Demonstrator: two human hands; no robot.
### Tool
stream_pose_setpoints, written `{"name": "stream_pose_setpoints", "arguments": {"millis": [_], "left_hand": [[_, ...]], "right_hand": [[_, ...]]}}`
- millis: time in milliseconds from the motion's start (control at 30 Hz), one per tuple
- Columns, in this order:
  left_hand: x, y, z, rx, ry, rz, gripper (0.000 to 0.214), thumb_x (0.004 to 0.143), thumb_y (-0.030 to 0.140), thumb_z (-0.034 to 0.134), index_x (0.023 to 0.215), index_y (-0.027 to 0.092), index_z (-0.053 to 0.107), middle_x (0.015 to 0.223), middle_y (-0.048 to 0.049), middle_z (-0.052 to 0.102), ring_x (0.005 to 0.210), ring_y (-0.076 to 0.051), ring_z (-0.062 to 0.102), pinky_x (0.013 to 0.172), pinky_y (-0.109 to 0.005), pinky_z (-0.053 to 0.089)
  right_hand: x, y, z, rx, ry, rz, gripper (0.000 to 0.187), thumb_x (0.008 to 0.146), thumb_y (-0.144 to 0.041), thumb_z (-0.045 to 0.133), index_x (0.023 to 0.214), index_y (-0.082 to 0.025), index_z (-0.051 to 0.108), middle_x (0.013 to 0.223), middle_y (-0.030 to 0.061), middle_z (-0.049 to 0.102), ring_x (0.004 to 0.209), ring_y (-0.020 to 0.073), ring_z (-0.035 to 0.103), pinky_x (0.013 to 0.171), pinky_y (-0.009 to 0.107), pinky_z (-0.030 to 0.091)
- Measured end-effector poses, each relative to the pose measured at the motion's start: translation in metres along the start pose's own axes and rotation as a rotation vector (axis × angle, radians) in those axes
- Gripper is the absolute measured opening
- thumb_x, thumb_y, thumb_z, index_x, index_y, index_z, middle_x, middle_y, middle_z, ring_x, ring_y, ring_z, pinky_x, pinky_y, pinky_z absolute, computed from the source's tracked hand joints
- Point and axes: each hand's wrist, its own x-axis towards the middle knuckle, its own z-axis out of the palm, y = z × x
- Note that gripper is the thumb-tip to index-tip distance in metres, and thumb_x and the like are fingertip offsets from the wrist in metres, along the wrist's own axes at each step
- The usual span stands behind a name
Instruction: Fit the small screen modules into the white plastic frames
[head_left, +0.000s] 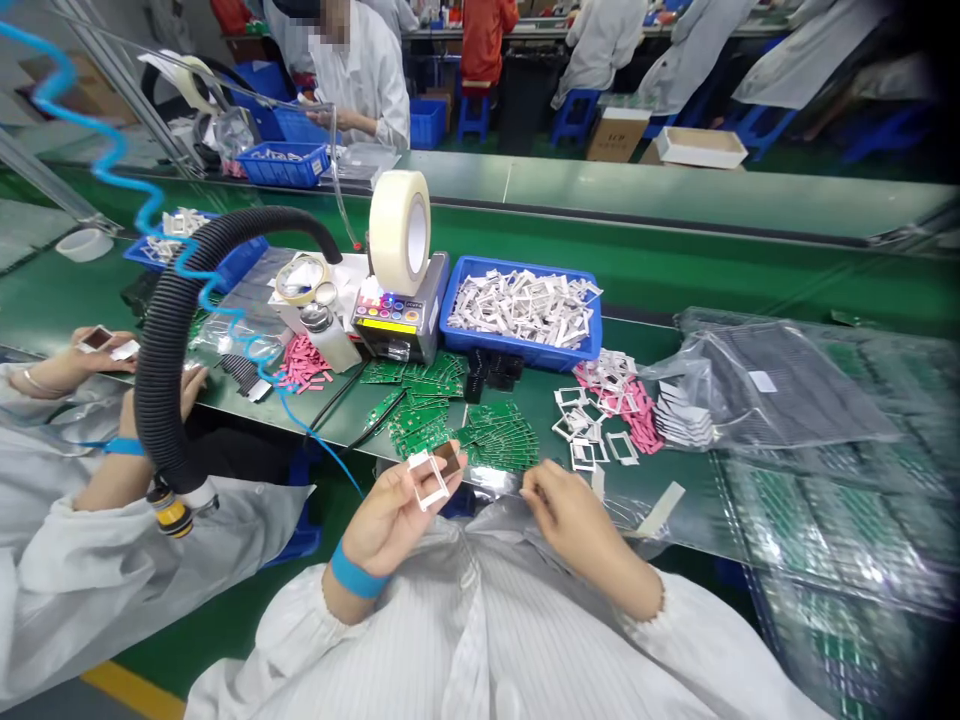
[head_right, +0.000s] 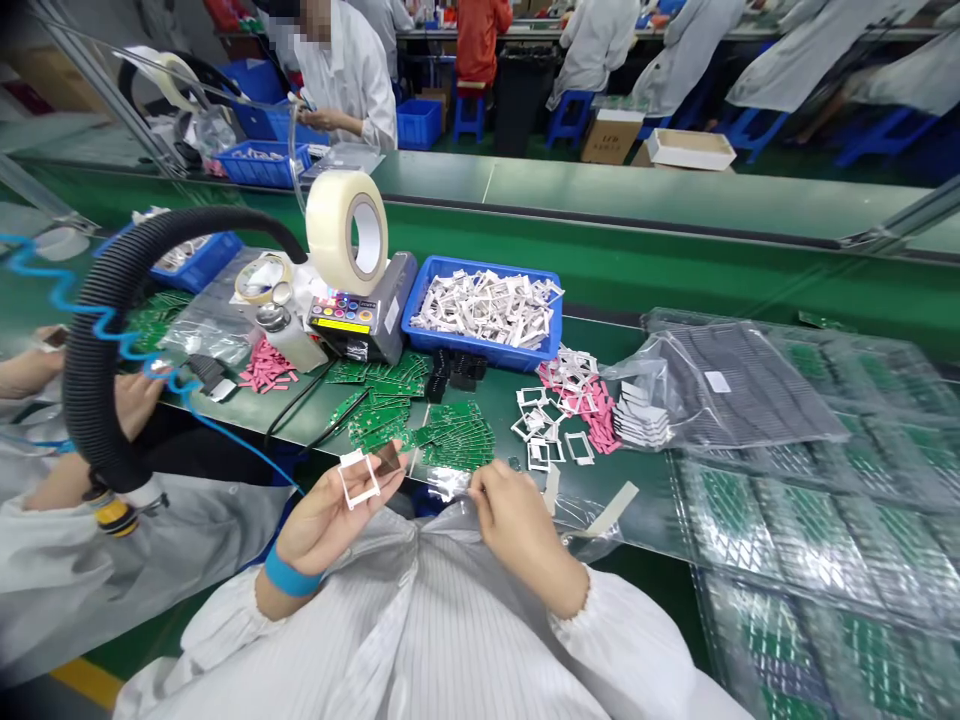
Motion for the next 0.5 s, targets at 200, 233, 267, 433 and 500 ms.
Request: {"name": "stream_pose_setpoints", "arguments": {"millis": [200,233,267,433,500], "left_hand": [[-0.003,0.0,0.002,0.026,-0.03,-0.018,0.034,0.064,0.036,0.077,0.088,0.013,0.073,0.121,-0.0111,0.064,0.118,-0.029,0.054,0.112,-0.044,0.025],[-0.003,0.0,0.004,0.042,-0.047,-0.018,0.035,0.064,0.037,0.077,0.088,0.013,0.073,0.122,-0.0117,0.063,0.118,-0.029,0.054,0.112,-0.044,0.025],[-0.003,0.0,0.005,0.062,-0.066,-0.019,0.036,0.063,0.038,0.077,0.088,0.013,0.073,0.123,-0.0121,0.062,0.118,-0.029,0.054,0.112,-0.044,0.026],[-0.007,0.002,0.014,0.161,-0.141,-0.069,0.039,0.058,0.042,0.079,0.085,0.014,0.073,0.108,-0.0103,0.066,0.101,-0.024,0.061,0.094,-0.036,0.043],[-0.009,0.003,0.017,0.198,-0.14,-0.084,0.038,0.058,0.042,0.079,0.083,0.014,0.073,0.091,-0.0073,0.067,0.087,-0.02,0.064,0.083,-0.033,0.047]], "right_hand": [[0.002,0.004,0.012,-0.106,0.1,0.051,0.016,0.088,-0.022,0.047,0.079,-0.015,0.058,0.068,0.003,0.056,0.061,0.0168,0.052,0.059,0.029,0.031],[0.003,-0.001,0.004,-0.087,0.129,0.03,0.015,0.088,-0.025,0.048,0.084,-0.016,0.058,0.069,0.0022,0.056,0.062,0.0166,0.052,0.06,0.029,0.032],[0.006,-0.007,-0.006,-0.051,0.164,-0.01,0.015,0.088,-0.028,0.049,0.089,-0.016,0.058,0.07,0.002,0.056,0.064,0.0165,0.052,0.061,0.03,0.034],[0.023,-0.047,-0.043,0.07,0.209,-0.395,0.043,0.082,-0.042,0.06,0.116,-0.018,0.052,0.103,0.009,0.062,0.094,0.0221,0.054,0.083,0.039,0.037],[0.03,-0.058,-0.046,0.039,0.193,-0.47,0.035,0.083,-0.037,0.061,0.113,-0.022,0.056,0.104,0.0056,0.064,0.094,0.0214,0.054,0.091,0.045,0.031]]}}
